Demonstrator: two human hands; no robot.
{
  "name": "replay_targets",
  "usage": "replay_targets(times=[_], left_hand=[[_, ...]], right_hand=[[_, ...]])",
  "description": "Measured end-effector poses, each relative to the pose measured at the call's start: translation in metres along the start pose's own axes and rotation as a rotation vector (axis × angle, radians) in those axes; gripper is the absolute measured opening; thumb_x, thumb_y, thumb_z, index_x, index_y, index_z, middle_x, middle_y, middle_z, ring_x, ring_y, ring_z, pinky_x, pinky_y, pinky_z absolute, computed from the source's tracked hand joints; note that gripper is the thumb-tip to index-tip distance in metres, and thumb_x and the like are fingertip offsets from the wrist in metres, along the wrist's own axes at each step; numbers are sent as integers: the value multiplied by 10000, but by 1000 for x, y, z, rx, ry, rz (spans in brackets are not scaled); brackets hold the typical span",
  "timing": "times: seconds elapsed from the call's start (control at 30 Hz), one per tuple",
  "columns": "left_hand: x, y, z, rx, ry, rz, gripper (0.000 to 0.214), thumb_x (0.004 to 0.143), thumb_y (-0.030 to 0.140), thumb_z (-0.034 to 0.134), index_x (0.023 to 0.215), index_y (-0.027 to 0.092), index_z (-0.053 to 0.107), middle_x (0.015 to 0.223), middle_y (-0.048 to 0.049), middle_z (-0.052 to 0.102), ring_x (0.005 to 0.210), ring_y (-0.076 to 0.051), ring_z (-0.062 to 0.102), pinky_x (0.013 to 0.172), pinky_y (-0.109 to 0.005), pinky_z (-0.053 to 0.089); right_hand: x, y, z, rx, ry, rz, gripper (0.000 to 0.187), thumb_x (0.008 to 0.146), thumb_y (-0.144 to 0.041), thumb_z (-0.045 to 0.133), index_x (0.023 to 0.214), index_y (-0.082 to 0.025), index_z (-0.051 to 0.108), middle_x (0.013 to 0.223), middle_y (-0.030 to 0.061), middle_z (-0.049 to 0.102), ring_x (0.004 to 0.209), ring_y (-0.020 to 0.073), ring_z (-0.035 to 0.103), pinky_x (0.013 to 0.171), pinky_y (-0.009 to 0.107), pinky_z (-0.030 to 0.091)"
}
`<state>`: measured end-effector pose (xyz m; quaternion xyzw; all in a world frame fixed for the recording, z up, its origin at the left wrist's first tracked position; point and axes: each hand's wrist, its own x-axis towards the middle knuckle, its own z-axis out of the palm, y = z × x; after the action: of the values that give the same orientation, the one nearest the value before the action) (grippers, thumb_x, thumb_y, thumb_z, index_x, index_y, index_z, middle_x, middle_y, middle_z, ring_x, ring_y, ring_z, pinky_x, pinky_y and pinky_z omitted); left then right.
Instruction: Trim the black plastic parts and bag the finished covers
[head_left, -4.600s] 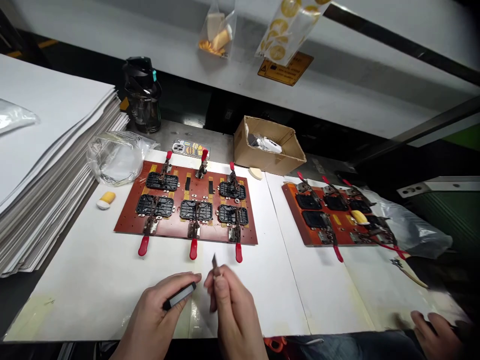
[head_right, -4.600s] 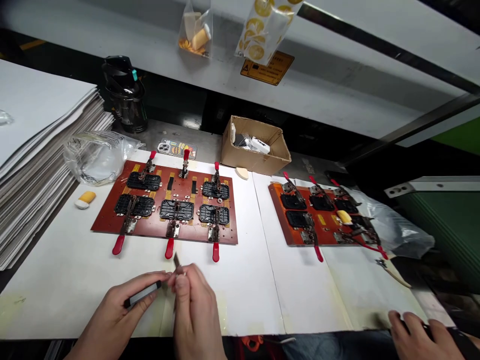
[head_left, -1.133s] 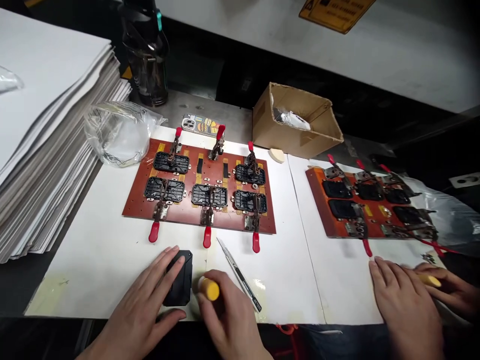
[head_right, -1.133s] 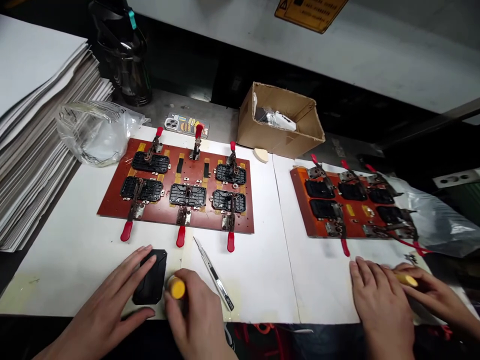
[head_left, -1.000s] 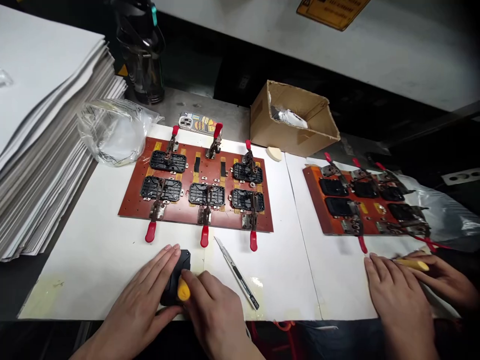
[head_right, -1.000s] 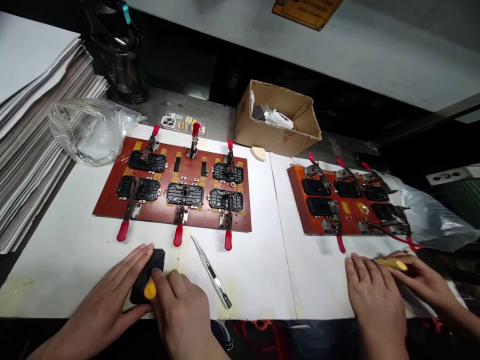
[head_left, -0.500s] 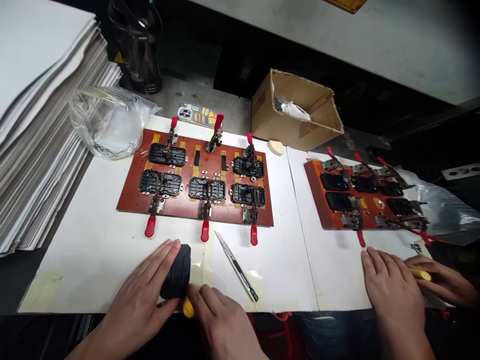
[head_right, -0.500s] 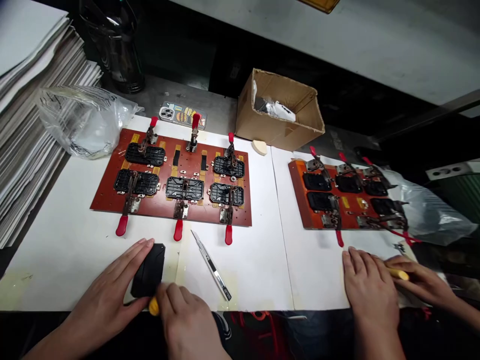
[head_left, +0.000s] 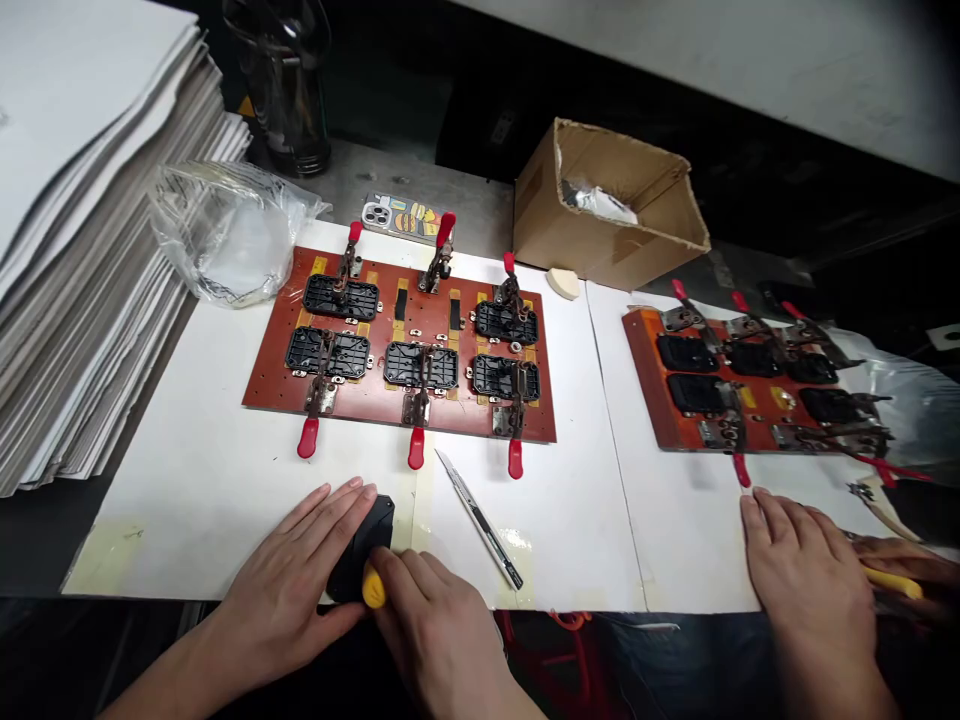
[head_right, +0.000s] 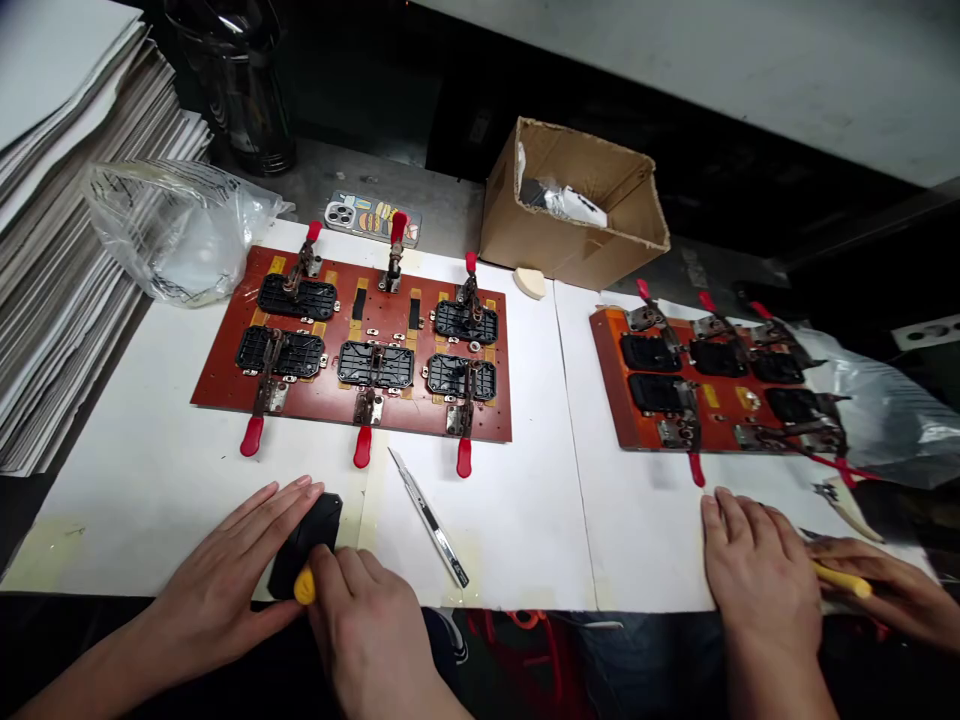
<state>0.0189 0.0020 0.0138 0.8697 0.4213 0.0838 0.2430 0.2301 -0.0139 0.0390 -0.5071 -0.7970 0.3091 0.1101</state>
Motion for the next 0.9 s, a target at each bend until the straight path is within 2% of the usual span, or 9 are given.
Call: replay_targets(times=[0.1, 0.27, 0.33, 0.4, 0.47, 0.57, 0.77, 0.9], left_hand=[[-1, -1, 1, -3, -8, -5, 862, 944, 304, 618, 1625, 121, 122, 1666, -78, 262, 1535, -237, 236, 1276, -435, 247], [-1, -2, 3, 2, 2, -10, 863, 946, 300, 618, 1625, 117, 119, 1670, -75, 250, 1540, -233, 222, 1276, -434, 244], [-1, -1, 2, 11, -2, -5, 865, 960, 332, 619, 1627, 121, 109, 1667, -76, 257, 1539, -232, 225, 1273, -434, 248], [0, 0, 0, 20, -5, -11, 877, 967, 378, 625, 1627, 123, 106, 1662, -78, 271, 1537, -233, 233, 1269, -432, 252], [1, 1, -1, 22, -4, -12, 878, 971, 402, 623, 1627, 122, 111, 1660, -75, 277, 1535, -230, 237, 1270, -424, 245], [1, 2, 0, 15, 8, -5, 856, 982, 384, 609, 1627, 120, 113, 1662, -72, 271, 1539, -231, 227, 1276, -424, 226], [-3, -1, 7, 29, 17, -22, 887, 963, 412, 628, 1626, 112, 120, 1665, -73, 265, 1537, -237, 232, 1282, -419, 215], [-3, -1, 8, 47, 17, -3, 898, 959, 419, 638, 1623, 94, 128, 1664, -81, 266, 1538, -236, 229, 1284, -404, 202]], right_hand=[[8, -3, -6, -58, -24, 117, 250, 1019, -194, 524, 1264, -206, 575, 937, 38, 706, 799, 199, 664, 656, 300, 526], [7, -3, -6, -107, -29, 11, 262, 977, -169, 554, 1238, -164, 588, 900, 36, 684, 748, 209, 647, 578, 314, 486], [7, 5, -6, -82, 32, 89, 260, 989, -197, 560, 1248, -189, 586, 896, 24, 675, 767, 202, 647, 610, 299, 489], [7, 15, -7, -40, 160, 190, 264, 1016, -219, 525, 1275, -206, 576, 945, 34, 680, 822, 199, 653, 686, 293, 503], [6, 24, -10, 65, 246, 227, 251, 1032, -243, 506, 1271, -215, 573, 996, 41, 684, 870, 188, 654, 756, 286, 511], [1, 24, -7, 231, 196, 176, 242, 1025, -271, 534, 1262, -239, 571, 1012, 27, 686, 891, 167, 655, 798, 269, 517], [-25, 12, 9, 195, 108, 129, 310, 1023, -287, 491, 1319, -225, 558, 1031, 52, 706, 867, 183, 689, 745, 266, 553], [-27, 14, 5, 219, 81, 96, 315, 1012, -289, 515, 1321, -242, 558, 1044, 42, 711, 887, 174, 700, 777, 252, 559]])
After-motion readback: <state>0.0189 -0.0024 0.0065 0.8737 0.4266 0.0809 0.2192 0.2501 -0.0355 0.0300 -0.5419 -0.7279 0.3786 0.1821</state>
